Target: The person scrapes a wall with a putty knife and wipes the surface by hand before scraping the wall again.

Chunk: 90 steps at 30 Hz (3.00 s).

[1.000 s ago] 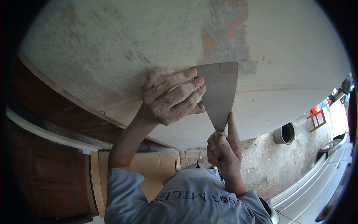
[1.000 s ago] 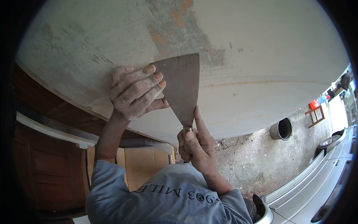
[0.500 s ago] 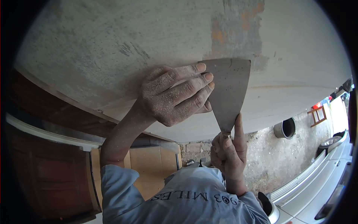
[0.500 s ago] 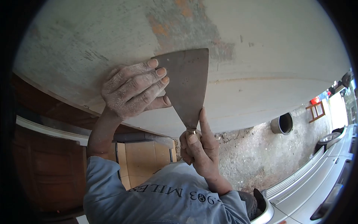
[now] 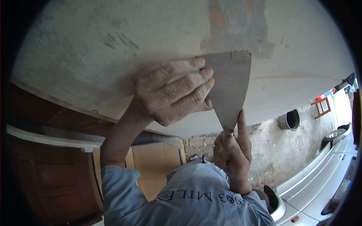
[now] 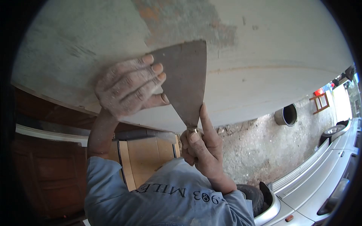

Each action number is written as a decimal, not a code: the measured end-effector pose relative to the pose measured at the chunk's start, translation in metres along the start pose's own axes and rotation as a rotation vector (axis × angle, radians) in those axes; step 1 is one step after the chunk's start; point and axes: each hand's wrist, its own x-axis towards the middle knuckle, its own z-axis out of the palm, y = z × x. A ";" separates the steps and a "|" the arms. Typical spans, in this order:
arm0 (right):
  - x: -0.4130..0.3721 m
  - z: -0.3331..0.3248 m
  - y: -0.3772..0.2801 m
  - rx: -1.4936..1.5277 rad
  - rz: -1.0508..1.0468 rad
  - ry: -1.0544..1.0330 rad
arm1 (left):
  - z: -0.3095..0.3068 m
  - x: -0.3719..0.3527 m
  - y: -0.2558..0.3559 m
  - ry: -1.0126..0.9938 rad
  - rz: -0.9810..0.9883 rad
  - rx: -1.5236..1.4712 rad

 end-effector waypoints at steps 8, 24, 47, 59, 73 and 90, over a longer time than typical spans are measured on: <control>-0.002 0.007 0.008 -0.041 -0.026 0.060 | 0.001 0.000 -0.003 0.038 0.022 0.001; 0.001 0.003 0.017 -0.045 -0.093 -0.005 | -0.003 0.000 -0.002 0.032 -0.028 -0.019; -0.004 0.009 0.011 0.000 0.029 0.061 | -0.010 0.000 -0.011 -0.091 0.135 -0.010; 0.003 0.008 0.020 0.020 -0.047 0.038 | -0.010 0.003 -0.011 -0.034 0.080 0.017; 0.003 0.009 0.019 0.042 -0.019 0.084 | -0.012 0.000 -0.008 -0.082 0.050 0.003; -0.004 0.012 0.015 0.046 -0.008 0.080 | -0.011 0.004 -0.009 -0.075 0.042 -0.054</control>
